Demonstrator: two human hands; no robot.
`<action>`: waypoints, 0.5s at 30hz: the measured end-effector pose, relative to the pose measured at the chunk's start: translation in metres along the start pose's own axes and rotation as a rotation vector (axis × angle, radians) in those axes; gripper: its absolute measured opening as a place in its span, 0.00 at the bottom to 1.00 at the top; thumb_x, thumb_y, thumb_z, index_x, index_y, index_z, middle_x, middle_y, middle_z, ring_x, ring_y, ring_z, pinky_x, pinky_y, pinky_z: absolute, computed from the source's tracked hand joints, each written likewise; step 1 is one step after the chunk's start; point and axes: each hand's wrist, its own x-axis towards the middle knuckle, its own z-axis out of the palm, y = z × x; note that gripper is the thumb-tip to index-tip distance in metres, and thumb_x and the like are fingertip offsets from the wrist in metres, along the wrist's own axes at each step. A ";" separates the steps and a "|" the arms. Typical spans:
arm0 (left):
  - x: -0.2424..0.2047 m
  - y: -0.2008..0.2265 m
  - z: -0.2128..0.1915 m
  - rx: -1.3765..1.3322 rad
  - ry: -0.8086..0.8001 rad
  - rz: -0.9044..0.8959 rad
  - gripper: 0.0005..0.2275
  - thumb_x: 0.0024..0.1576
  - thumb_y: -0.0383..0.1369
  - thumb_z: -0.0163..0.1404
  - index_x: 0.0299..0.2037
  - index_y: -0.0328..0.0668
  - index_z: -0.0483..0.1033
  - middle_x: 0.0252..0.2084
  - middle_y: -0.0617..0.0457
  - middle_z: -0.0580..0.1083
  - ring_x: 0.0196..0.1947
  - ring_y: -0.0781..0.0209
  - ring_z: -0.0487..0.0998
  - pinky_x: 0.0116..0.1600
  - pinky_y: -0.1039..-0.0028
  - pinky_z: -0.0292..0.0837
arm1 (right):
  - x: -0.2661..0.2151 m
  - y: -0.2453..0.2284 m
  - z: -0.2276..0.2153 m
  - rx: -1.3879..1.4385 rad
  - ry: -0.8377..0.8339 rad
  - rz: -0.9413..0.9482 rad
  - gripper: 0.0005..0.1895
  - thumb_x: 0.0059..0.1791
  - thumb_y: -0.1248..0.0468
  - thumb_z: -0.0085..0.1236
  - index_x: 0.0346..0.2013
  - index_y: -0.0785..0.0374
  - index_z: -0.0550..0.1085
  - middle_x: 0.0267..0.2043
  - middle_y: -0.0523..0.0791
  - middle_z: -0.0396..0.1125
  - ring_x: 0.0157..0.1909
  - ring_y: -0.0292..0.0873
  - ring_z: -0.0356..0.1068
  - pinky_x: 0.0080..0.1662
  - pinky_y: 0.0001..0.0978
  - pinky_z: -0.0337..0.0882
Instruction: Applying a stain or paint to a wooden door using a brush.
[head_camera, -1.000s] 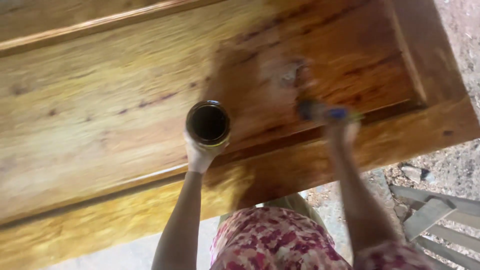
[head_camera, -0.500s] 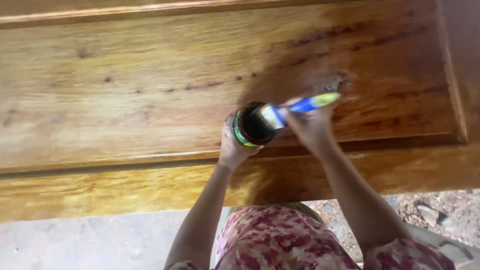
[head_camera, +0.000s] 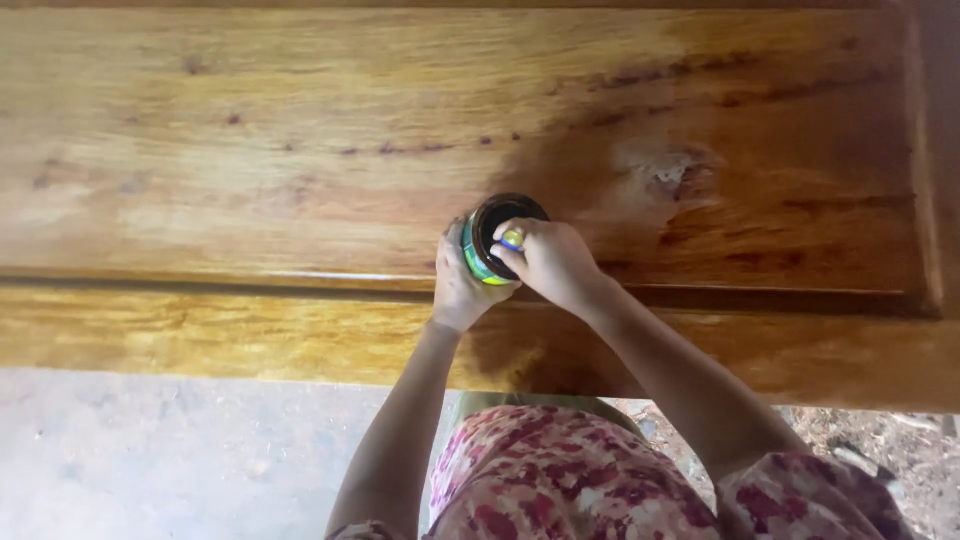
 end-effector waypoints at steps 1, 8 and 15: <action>-0.001 0.001 -0.002 0.017 -0.022 -0.034 0.55 0.33 0.39 0.75 0.69 0.34 0.50 0.64 0.34 0.64 0.65 0.35 0.66 0.69 0.52 0.65 | -0.001 -0.003 -0.005 0.003 0.020 -0.028 0.08 0.49 0.59 0.64 0.38 0.60 0.78 0.35 0.52 0.74 0.35 0.57 0.74 0.38 0.46 0.74; -0.010 -0.002 -0.012 0.140 -0.024 -0.081 0.58 0.28 0.40 0.76 0.70 0.34 0.50 0.64 0.36 0.64 0.64 0.35 0.66 0.68 0.49 0.62 | 0.000 -0.030 -0.053 0.108 0.158 -0.129 0.07 0.56 0.60 0.58 0.42 0.61 0.73 0.33 0.51 0.72 0.34 0.54 0.76 0.36 0.43 0.74; -0.008 -0.003 -0.019 0.165 -0.010 -0.043 0.57 0.30 0.41 0.76 0.70 0.36 0.49 0.65 0.38 0.64 0.64 0.37 0.66 0.68 0.49 0.61 | 0.010 -0.042 -0.061 -0.140 0.154 -0.095 0.09 0.55 0.58 0.60 0.40 0.61 0.71 0.27 0.50 0.71 0.28 0.57 0.73 0.30 0.47 0.71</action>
